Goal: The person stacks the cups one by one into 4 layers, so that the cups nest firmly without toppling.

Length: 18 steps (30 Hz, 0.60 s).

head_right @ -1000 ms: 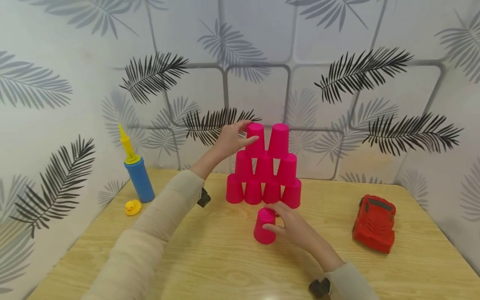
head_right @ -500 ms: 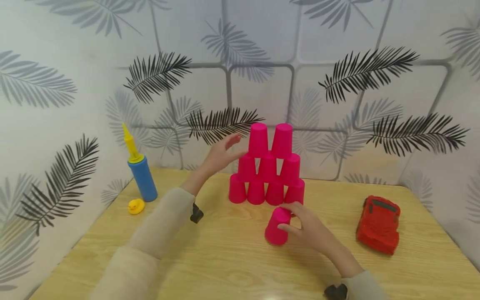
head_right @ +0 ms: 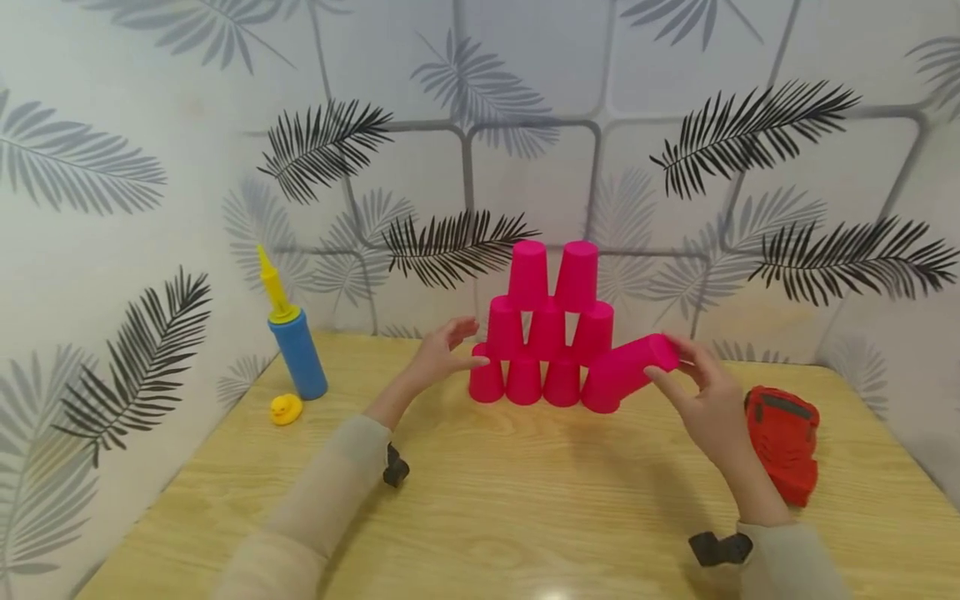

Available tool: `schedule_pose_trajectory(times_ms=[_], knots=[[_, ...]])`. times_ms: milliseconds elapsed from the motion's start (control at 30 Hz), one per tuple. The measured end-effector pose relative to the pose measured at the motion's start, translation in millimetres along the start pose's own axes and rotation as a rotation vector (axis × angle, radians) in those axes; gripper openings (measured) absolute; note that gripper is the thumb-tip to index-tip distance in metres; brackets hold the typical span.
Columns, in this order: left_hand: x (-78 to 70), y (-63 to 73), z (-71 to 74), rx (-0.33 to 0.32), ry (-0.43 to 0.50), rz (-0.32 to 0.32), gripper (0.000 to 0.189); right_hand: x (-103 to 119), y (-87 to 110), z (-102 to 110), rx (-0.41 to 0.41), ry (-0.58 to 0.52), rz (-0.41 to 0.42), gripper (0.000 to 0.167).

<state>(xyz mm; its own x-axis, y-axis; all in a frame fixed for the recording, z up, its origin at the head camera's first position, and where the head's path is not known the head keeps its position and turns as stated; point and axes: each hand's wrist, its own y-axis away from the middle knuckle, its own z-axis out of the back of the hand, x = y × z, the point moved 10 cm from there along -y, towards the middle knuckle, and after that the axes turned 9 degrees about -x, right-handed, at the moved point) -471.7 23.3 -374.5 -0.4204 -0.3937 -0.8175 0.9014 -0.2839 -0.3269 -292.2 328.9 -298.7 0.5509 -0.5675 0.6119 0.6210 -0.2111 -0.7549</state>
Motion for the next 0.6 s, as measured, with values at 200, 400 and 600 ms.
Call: schedule_pose_trajectory(times_ms=[200,400,600], knots=[[17.3,6.6,-11.4,0.017,0.018,0.036,0.067,-6,-22.3,9,-0.208,-0.300,-0.217,0.045],[22.1,9.1,-13.1,0.023,0.008,0.043,0.058,6,-58.1,2,-0.326,-0.531,-0.234,0.040],[19.3,5.0,-11.6,0.027,-0.008,-0.007,0.052,27,-101.0,-16,-0.255,-0.527,-0.220,0.042]])
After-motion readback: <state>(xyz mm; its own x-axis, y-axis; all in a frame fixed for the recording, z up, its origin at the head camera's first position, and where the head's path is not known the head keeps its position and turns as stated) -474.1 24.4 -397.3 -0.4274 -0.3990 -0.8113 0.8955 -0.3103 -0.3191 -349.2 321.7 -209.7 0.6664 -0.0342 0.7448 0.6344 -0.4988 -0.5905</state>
